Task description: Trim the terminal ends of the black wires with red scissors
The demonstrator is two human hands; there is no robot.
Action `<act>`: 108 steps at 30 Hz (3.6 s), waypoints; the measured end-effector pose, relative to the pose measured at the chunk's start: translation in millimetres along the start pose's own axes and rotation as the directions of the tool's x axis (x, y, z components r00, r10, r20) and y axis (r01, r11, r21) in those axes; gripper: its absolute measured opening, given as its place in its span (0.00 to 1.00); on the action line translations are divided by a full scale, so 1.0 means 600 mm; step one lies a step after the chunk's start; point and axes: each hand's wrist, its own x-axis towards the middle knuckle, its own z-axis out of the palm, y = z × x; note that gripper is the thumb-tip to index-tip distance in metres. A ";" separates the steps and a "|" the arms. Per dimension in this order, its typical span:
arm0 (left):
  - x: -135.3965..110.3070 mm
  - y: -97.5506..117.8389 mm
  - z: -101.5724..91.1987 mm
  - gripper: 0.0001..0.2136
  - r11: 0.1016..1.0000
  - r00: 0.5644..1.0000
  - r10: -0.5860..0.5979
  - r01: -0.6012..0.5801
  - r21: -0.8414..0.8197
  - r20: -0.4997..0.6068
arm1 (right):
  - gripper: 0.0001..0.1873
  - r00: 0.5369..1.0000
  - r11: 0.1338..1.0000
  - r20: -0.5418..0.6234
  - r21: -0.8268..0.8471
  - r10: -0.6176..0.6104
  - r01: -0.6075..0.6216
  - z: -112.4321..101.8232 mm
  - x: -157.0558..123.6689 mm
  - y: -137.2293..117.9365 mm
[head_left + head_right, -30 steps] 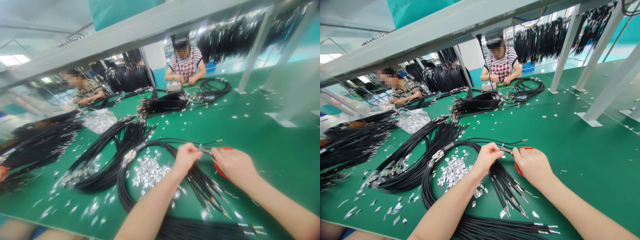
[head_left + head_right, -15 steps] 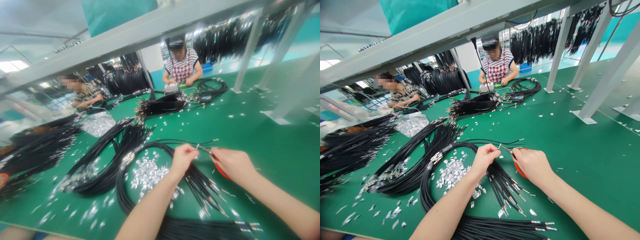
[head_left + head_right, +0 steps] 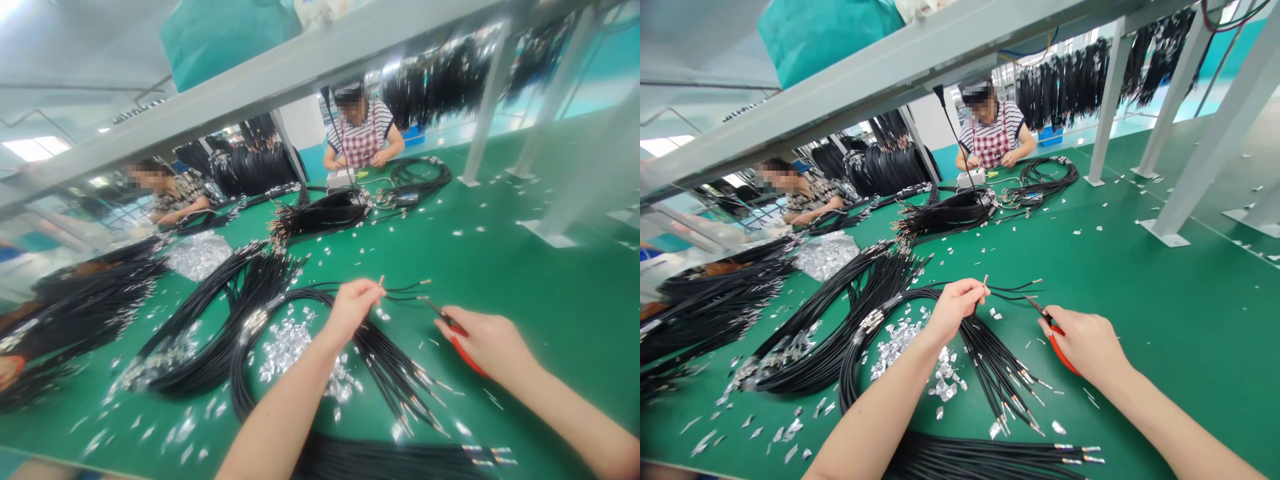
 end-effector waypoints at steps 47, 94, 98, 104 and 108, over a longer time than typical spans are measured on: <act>-0.045 -0.048 -0.021 0.09 0.921 0.995 0.040 -0.001 -0.390 0.092 | 0.23 0.895 0.414 0.295 0.808 0.334 -0.420 -0.023 0.057 -0.056; -0.021 -0.063 -0.032 0.12 0.733 0.988 -0.087 0.148 -0.664 0.124 | 0.17 0.856 0.063 0.366 0.907 0.365 -0.415 0.059 0.165 -0.166; -0.019 -0.063 -0.033 0.11 0.741 0.995 -0.083 0.102 -0.664 0.060 | 0.17 0.843 0.014 0.376 0.911 0.385 -0.412 0.064 0.162 -0.169; -0.022 -0.058 -0.032 0.09 0.861 0.984 -0.104 0.015 -0.508 -0.147 | 0.17 0.852 0.056 0.344 0.917 0.395 -0.396 0.068 0.159 -0.175; -0.024 -0.063 -0.028 0.09 0.938 0.968 -0.068 -0.021 -0.346 -0.243 | 0.16 0.874 0.179 0.284 0.909 0.394 -0.376 0.064 0.161 -0.181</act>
